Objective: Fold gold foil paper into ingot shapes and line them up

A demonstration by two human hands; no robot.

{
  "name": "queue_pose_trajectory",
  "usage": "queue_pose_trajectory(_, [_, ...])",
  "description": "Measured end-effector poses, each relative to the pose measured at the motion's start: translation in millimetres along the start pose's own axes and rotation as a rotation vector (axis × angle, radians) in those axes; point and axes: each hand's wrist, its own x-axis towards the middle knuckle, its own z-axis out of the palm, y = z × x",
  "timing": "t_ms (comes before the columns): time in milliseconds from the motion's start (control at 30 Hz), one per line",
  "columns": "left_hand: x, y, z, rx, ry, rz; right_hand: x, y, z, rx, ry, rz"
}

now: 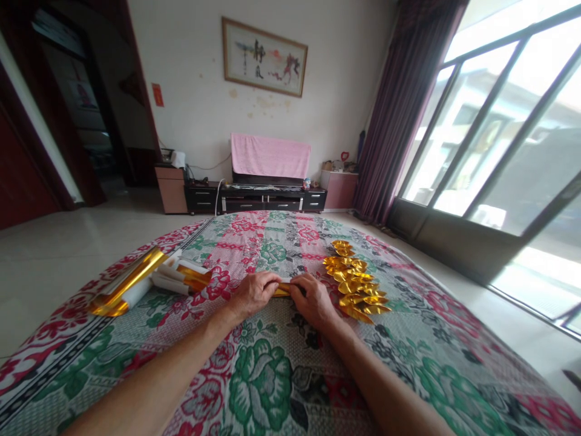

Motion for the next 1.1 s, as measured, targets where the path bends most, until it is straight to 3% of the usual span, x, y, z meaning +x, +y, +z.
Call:
queue_pose_trajectory(300, [-1.5, -2.1, 2.2, 0.041, -0.015, 0.04, -0.2, 5.3, 2.7, -0.114, 0.003, 0.075])
queue_pose_trajectory(667, [-3.5, 1.4, 0.9, 0.115, -0.043, 0.141, -1.1, 3.1, 1.5, -0.093, -0.045, 0.003])
queue_pose_trajectory(867, [-6.7, 7.6, -0.9, 0.291, -0.014, 0.236, -1.1, 3.4, 2.1, -0.134, -0.061, -0.002])
queue_pose_trajectory(1100, [-7.0, 12.9, -6.8, 0.311, -0.092, 0.268, 0.0, 4.4, 1.8, -0.15, -0.078, 0.004])
